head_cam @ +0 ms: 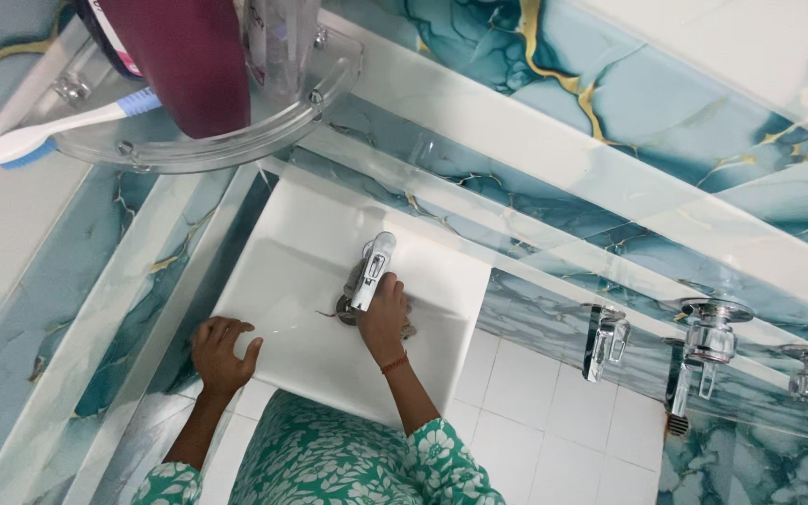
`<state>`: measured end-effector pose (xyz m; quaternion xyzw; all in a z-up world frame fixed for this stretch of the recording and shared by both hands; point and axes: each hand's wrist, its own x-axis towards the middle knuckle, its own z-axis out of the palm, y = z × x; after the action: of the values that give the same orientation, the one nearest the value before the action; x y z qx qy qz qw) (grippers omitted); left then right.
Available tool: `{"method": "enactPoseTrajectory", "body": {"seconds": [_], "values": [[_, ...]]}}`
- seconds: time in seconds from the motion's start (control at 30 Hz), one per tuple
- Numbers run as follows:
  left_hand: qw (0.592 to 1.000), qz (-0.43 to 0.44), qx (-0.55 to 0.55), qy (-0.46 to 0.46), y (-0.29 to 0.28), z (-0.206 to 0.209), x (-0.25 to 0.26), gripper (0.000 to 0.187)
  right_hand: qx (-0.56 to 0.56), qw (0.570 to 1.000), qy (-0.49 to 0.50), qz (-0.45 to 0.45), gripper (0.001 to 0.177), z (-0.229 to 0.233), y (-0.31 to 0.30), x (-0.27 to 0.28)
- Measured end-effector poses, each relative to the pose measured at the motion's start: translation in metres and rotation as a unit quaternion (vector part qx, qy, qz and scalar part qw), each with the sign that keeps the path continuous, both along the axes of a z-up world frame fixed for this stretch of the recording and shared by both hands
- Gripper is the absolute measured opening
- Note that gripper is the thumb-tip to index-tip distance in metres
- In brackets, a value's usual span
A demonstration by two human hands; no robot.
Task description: The person wipes the faucet, the sink basin, and the surrounding tiled shelf using a cloth, then replaces cleaning bottles on the shelf.
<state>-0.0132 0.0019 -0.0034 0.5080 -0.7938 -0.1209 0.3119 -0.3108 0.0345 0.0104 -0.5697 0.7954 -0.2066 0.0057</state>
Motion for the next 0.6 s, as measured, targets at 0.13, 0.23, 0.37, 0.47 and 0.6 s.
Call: {"method": "enactPoseTrajectory", "body": {"seconds": [0.13, 0.23, 0.37, 0.47, 0.6], "values": [[1.000, -0.006, -0.020, -0.006, 0.000, 0.000, 0.002, 0.024, -0.039, 0.998, -0.055, -0.009, 0.040, -0.007, 0.001, 0.006], [1.000, -0.005, -0.016, -0.009, -0.002, 0.002, 0.002, 0.023, -0.032, 0.992, -0.115, -0.035, 0.042, 0.004, -0.006, 0.010], [1.000, -0.006, 0.003, 0.002, 0.001, 0.006, 0.003, 0.023, -0.043, 0.990, -0.124, -0.047, 0.057, 0.015, -0.011, 0.014], [1.000, -0.003, 0.004, -0.021, 0.001, 0.006, 0.002, 0.022, -0.018, 0.990, -0.138, -0.023, 0.044, 0.010, -0.007, 0.006], [1.000, -0.006, 0.009, 0.002, 0.000, 0.003, 0.005, 0.022, -0.020, 0.999, 0.033, -0.003, 0.024, 0.009, 0.008, -0.016]]}}
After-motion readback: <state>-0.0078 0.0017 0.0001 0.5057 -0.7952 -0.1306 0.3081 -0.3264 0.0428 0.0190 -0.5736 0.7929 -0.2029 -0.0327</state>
